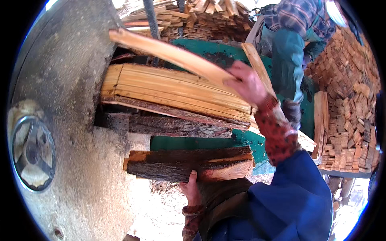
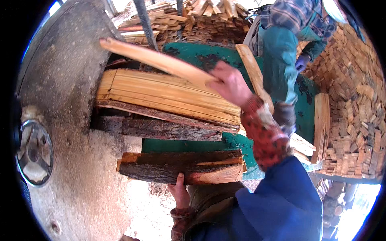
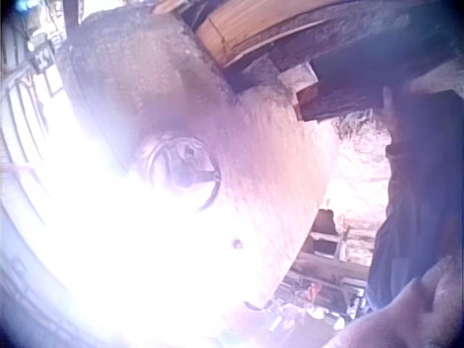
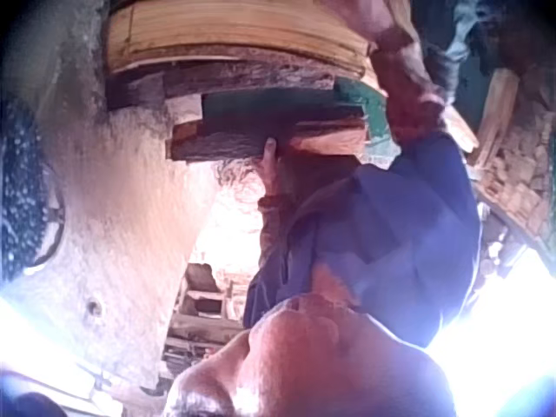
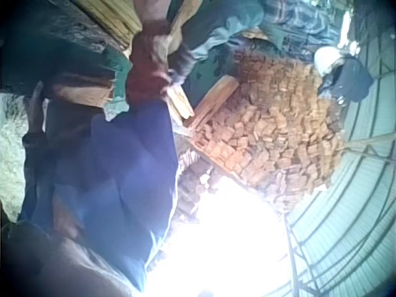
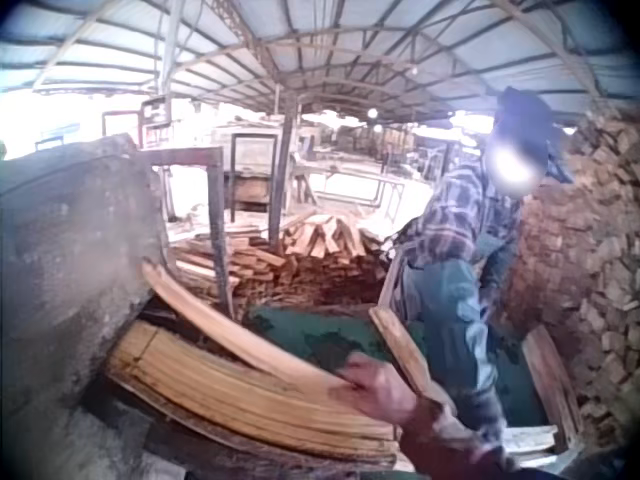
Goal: The person repeatedly picks up stacks of cut wooden planks from a green conveyor table and carries them to a nearby storage rack. They place the planks into the rack, organizing them alongside other wood, and then return to the table to repeat the process.
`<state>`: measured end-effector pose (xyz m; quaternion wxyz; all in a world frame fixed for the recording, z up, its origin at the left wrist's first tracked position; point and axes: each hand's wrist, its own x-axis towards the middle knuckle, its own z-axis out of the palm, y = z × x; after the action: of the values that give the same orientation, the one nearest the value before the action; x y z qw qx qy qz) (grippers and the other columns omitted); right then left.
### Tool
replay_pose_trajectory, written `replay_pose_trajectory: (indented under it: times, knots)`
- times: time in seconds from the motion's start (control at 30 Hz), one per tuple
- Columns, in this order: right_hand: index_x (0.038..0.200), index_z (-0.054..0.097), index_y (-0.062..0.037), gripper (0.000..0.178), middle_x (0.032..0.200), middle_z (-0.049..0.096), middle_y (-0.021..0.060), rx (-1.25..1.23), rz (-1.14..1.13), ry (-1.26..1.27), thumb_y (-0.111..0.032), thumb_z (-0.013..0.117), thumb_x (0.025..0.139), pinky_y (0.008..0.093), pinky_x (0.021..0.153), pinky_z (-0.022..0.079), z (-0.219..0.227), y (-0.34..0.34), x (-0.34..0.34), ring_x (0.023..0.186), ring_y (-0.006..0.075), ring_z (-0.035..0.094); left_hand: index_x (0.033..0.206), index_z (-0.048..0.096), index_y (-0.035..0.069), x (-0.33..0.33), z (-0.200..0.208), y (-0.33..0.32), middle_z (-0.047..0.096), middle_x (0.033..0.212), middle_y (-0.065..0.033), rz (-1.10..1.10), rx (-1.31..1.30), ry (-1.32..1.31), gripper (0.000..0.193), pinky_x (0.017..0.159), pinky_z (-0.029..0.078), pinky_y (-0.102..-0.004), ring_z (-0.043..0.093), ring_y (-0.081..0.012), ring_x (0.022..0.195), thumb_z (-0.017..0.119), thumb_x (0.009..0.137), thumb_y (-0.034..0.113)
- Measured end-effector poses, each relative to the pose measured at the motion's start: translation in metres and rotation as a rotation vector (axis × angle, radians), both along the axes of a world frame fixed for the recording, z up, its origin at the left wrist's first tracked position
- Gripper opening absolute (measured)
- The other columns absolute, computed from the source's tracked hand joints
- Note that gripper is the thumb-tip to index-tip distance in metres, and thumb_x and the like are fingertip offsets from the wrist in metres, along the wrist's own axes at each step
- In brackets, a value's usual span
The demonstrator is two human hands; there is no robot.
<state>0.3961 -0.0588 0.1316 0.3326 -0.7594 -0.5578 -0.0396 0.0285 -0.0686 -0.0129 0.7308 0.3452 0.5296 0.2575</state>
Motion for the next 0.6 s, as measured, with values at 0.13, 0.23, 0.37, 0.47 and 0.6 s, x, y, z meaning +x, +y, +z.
replay_pose_trajectory:
  times: [0.13,0.23,0.37,0.47,0.6]
  knots:
    - [0.08,0.061,0.0014,0.019,0.075,0.049,0.015,-0.096,0.132,0.17,-0.011,0.073,0.073,0.0408,0.059,0.043,-0.019,-0.049,-0.071,0.07,0.0316,0.052,0.112,0.06,-0.006,0.002,0.003,0.003,0.062,0.111,-0.0089,-0.021,0.017,0.017,0.038,0.091,0.044,-0.0329,0.057,-0.0187,0.098,0.07,0.082,0.016]
    - [0.093,0.066,-0.0019,0.022,0.082,0.054,0.0124,-0.195,0.128,0.252,-0.011,0.073,0.073,0.0395,0.065,0.048,-0.034,-0.068,-0.124,0.077,0.031,0.057,0.108,0.063,-0.006,0.002,0.004,0.002,0.064,0.108,-0.0082,-0.012,0.01,0.009,0.035,0.089,0.045,-0.0326,0.057,-0.0179,0.096,0.071,0.082,0.016]
    - [0.098,0.065,-0.0023,0.031,0.09,0.054,0.0096,-0.302,0.11,0.037,-0.017,0.075,0.072,0.039,0.072,0.048,-0.06,-0.079,-0.162,0.086,0.0296,0.055,0.108,0.063,-0.005,0.002,0.001,0.002,0.064,0.107,-0.0076,-0.014,-0.012,0.009,0.036,0.086,0.046,-0.0318,0.058,-0.0162,0.094,0.072,0.082,0.019]
    - [0.101,0.066,-0.0025,0.036,0.094,0.054,0.0123,-0.273,0.179,0.025,-0.022,0.076,0.073,0.0401,0.075,0.048,-0.067,-0.083,-0.175,0.088,0.0308,0.054,0.1,0.066,-0.005,0.002,-0.001,0.003,0.066,0.1,-0.0065,0.015,-0.072,0.006,0.035,0.081,0.047,-0.0306,0.058,-0.0149,0.088,0.077,0.079,0.02]
    - [0.111,0.062,-0.0012,0.043,0.103,0.056,0.0136,-0.472,0.384,0.174,-0.031,0.071,0.08,0.04,0.083,0.048,-0.073,-0.08,-0.163,0.097,0.0326,0.054,0.096,0.068,-0.006,0.002,-0.008,0.001,0.068,0.095,-0.0062,0.065,-0.048,-0.014,0.036,0.076,0.048,-0.0299,0.059,-0.0145,0.082,0.08,0.076,0.022]
